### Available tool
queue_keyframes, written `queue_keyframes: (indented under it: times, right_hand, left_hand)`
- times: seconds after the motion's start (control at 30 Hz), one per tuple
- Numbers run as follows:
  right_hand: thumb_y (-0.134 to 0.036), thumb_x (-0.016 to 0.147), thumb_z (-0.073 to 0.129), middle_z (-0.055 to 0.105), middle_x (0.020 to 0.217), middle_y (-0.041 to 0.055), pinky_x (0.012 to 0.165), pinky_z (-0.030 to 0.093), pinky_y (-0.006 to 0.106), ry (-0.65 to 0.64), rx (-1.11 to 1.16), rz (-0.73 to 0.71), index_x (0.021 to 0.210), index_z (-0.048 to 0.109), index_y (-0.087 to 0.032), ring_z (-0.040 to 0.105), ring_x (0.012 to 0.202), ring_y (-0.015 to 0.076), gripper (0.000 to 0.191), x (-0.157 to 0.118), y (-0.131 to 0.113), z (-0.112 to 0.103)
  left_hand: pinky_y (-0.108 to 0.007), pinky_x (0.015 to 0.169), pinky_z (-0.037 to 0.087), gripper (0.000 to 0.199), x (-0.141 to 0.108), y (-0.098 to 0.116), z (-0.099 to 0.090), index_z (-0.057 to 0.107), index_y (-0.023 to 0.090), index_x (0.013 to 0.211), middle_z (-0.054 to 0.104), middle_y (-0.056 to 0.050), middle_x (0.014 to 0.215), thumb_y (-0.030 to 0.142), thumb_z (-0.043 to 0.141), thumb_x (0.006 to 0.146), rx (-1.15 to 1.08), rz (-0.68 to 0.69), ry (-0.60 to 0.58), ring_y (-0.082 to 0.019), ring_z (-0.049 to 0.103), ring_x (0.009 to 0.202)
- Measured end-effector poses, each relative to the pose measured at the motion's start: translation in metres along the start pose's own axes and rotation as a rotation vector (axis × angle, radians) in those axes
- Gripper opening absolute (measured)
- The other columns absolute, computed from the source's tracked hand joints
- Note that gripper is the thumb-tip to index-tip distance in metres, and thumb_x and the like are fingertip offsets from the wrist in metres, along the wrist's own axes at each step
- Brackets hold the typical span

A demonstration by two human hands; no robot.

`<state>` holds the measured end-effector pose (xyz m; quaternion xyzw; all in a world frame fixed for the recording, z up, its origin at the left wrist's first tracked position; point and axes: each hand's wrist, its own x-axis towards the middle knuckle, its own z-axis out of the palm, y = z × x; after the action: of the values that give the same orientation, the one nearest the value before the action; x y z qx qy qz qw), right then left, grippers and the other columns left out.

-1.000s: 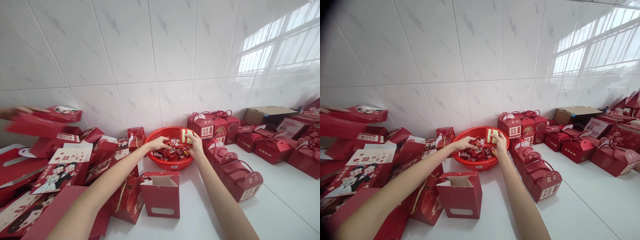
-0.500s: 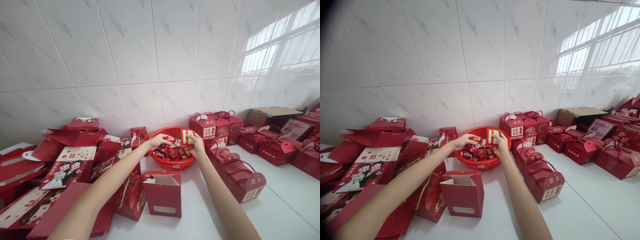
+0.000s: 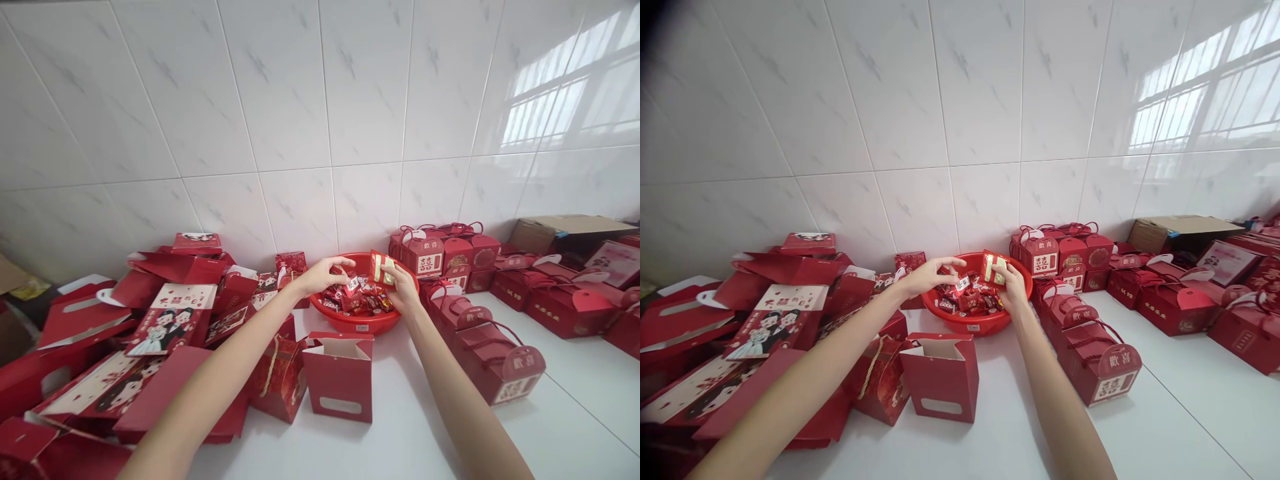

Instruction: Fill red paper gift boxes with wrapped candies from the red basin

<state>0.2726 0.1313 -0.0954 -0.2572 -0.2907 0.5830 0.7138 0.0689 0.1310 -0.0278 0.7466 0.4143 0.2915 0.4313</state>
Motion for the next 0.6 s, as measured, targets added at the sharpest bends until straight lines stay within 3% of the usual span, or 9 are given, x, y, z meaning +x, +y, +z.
queue_keyframes:
  times: [0.13, 0.3, 0.43, 0.6]
  right_hand:
    - [-0.018, 0.058, 0.084, 0.075, 0.078, 0.0023, 0.071, 0.059, 0.028, -0.124, -0.005, 0.064, 0.079, 0.070, -0.018, 0.070, 0.071, 0.0178, 0.025, -0.012, -0.015, 0.013]
    - [-0.031, 0.064, 0.085, 0.075, 0.085, 0.0022, 0.074, 0.059, 0.030, -0.425, -0.180, 0.038, 0.086, 0.072, -0.020, 0.071, 0.077, 0.0196, 0.029, -0.046, -0.047, 0.033]
    - [-0.029, 0.065, 0.085, 0.075, 0.087, 0.0020, 0.069, 0.057, 0.028, -0.586, -0.327, 0.016, 0.094, 0.073, -0.021, 0.070, 0.076, 0.0183, 0.033, -0.074, -0.068, 0.044]
    - [-0.032, 0.066, 0.085, 0.074, 0.088, 0.0032, 0.068, 0.056, 0.029, -0.621, -0.431, -0.024, 0.095, 0.073, -0.021, 0.070, 0.078, 0.0201, 0.033, -0.091, -0.076, 0.049]
  left_hand:
    - [-0.026, 0.073, 0.047, 0.043, -0.042, 0.025, -0.008, 0.066, 0.020, 0.117, 0.061, 0.002, 0.081, 0.030, 0.075, 0.077, -0.023, 0.217, -0.042, -0.012, 0.058, 0.073]
    - [-0.022, 0.061, 0.045, 0.019, -0.103, 0.049, -0.016, 0.071, 0.016, 0.093, 0.061, 0.000, 0.076, 0.025, 0.075, 0.076, 0.031, 0.315, -0.192, -0.011, 0.055, 0.068]
    - [-0.023, 0.069, 0.048, 0.010, -0.137, 0.063, -0.012, 0.072, 0.018, 0.091, 0.068, -0.001, 0.081, 0.016, 0.067, 0.082, 0.272, 0.331, -0.287, -0.013, 0.060, 0.075]
    - [-0.023, 0.073, 0.045, 0.028, -0.148, 0.076, 0.005, 0.070, 0.021, 0.093, 0.073, 0.001, 0.092, 0.002, 0.054, 0.081, 0.672, 0.354, -0.281, -0.014, 0.065, 0.081]
